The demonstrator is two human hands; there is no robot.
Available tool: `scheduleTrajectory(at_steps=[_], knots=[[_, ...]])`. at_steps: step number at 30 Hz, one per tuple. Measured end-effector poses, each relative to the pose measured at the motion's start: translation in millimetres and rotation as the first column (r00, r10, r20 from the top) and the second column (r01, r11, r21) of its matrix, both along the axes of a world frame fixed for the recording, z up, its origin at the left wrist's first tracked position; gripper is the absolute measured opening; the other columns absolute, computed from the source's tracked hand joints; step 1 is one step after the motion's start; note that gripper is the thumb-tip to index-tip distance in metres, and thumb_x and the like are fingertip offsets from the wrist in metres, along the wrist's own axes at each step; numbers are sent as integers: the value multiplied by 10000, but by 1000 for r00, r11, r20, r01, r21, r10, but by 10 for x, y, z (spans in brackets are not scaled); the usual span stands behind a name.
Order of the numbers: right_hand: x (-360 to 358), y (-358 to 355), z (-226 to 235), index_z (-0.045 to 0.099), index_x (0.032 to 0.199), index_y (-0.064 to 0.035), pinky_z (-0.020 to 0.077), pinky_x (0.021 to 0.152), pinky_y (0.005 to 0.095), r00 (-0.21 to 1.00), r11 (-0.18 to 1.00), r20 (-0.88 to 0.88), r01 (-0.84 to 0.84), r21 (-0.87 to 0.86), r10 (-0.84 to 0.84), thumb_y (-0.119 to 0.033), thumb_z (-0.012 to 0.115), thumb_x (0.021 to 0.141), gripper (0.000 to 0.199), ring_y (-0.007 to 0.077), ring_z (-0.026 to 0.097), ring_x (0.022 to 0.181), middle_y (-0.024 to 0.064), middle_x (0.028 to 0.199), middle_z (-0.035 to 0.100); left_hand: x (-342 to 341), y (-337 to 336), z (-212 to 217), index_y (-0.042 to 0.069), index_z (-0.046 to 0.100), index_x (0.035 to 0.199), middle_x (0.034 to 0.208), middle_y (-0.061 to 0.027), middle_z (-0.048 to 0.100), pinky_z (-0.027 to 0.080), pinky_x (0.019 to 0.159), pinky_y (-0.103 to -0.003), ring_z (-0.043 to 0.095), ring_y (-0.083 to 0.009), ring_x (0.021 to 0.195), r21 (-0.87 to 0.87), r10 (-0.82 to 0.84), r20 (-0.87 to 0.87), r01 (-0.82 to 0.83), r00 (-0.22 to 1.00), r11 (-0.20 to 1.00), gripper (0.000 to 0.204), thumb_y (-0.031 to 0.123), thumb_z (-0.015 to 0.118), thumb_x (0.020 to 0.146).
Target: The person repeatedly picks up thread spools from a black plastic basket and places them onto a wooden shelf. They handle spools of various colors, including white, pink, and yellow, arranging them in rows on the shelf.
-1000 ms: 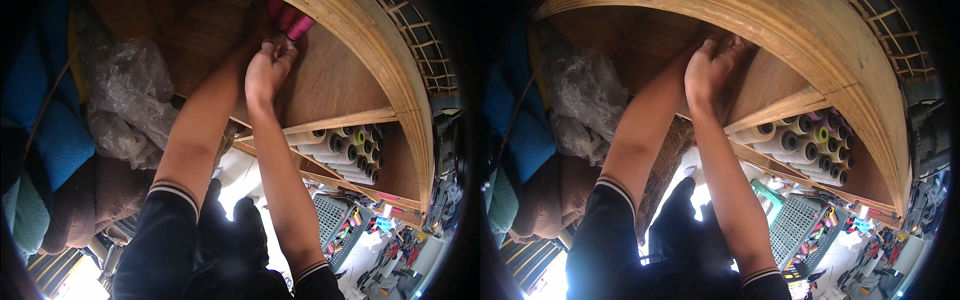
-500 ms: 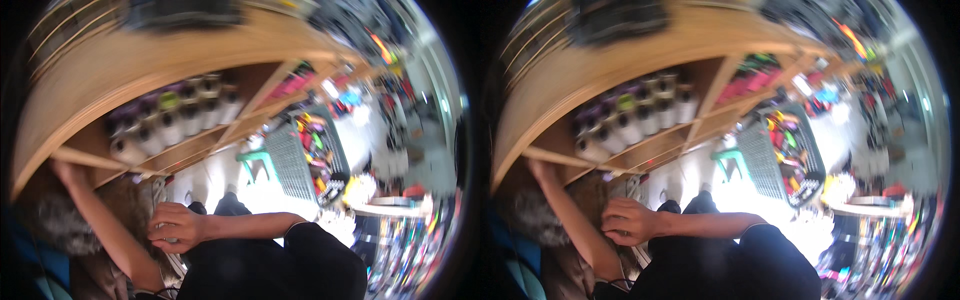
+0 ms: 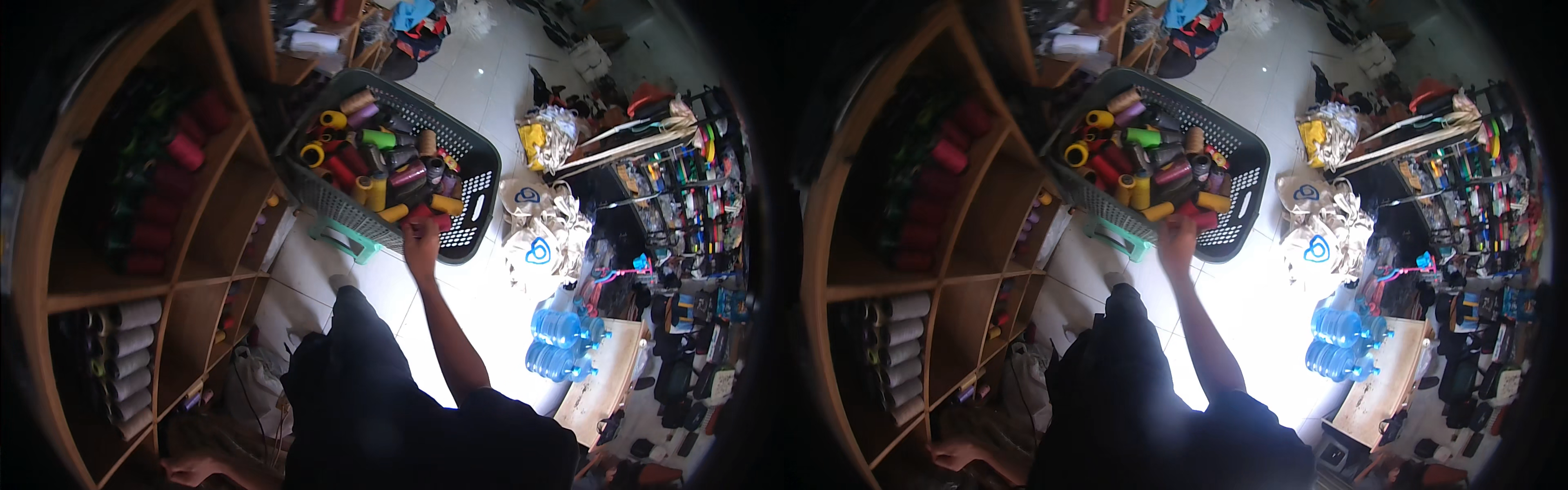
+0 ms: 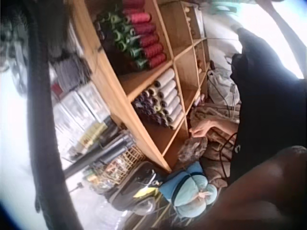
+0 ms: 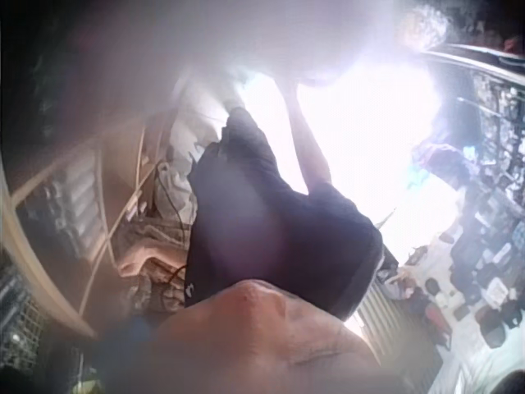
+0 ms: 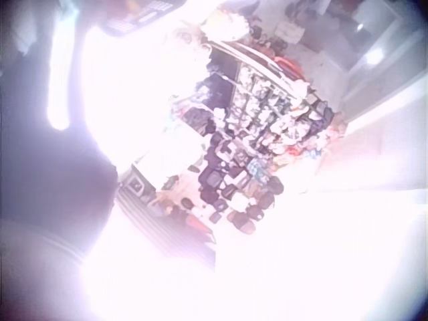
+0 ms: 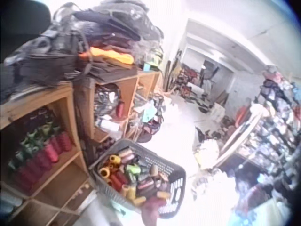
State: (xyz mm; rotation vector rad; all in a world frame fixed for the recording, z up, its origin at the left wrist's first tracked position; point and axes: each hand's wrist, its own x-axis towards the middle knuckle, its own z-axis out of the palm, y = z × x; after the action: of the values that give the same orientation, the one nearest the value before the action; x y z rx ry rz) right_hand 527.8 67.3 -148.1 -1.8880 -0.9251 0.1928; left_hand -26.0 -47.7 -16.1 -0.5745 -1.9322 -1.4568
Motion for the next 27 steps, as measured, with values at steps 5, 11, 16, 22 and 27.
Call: scheduleTrajectory(at_steps=[5,11,16,22,27], knots=[[1455,-45,-846,605,1041,-41,535,761,429,882,798,323,-92,-596,343,-167,733,728,361,334,662,891,178,961,646,683,316,-124,-53,622,865,792,-107,623,474,647,-318,577,-182,709,-291,-372,115,389,921,874,335,259,554,966],[1849,72,-931,610,1089,-98,538,799,448,693,455,294,-55,-889,659,-197,755,694,433,358,637,946,148,1057,617,1118,693,-114,-75,637,1053,931,-168,632,524,714,-335,629,-227,830,-488,-476,149,483,867,727,343,238,510,989],[2001,46,-1119,575,1183,-79,521,834,429,699,372,135,-198,-907,702,-237,784,683,564,345,628,940,155,1066,615,1337,808,-375,-35,579,1129,1080,-163,573,593,584,-309,616,-246,932,-459,-562,418,700,713,547,330,254,497,991],[1402,241,298,570,1175,-68,512,817,357,783,643,-509,-602,-474,357,-225,850,648,617,228,619,963,105,1025,632,2437,1421,-358,31,523,1222,1155,-125,564,467,900,-316,569,-245,1045,-253,-647,761,937,39,-241,308,119,510,927],[328,379,539,550,1188,-32,500,812,340,563,621,-497,-782,-60,660,-248,818,679,615,213,618,919,93,1065,605,3750,1725,-496,49,311,1407,1257,-135,510,413,982,-327,508,-223,1172,421,-210,824,817,-526,-394,652,267,653,897]])
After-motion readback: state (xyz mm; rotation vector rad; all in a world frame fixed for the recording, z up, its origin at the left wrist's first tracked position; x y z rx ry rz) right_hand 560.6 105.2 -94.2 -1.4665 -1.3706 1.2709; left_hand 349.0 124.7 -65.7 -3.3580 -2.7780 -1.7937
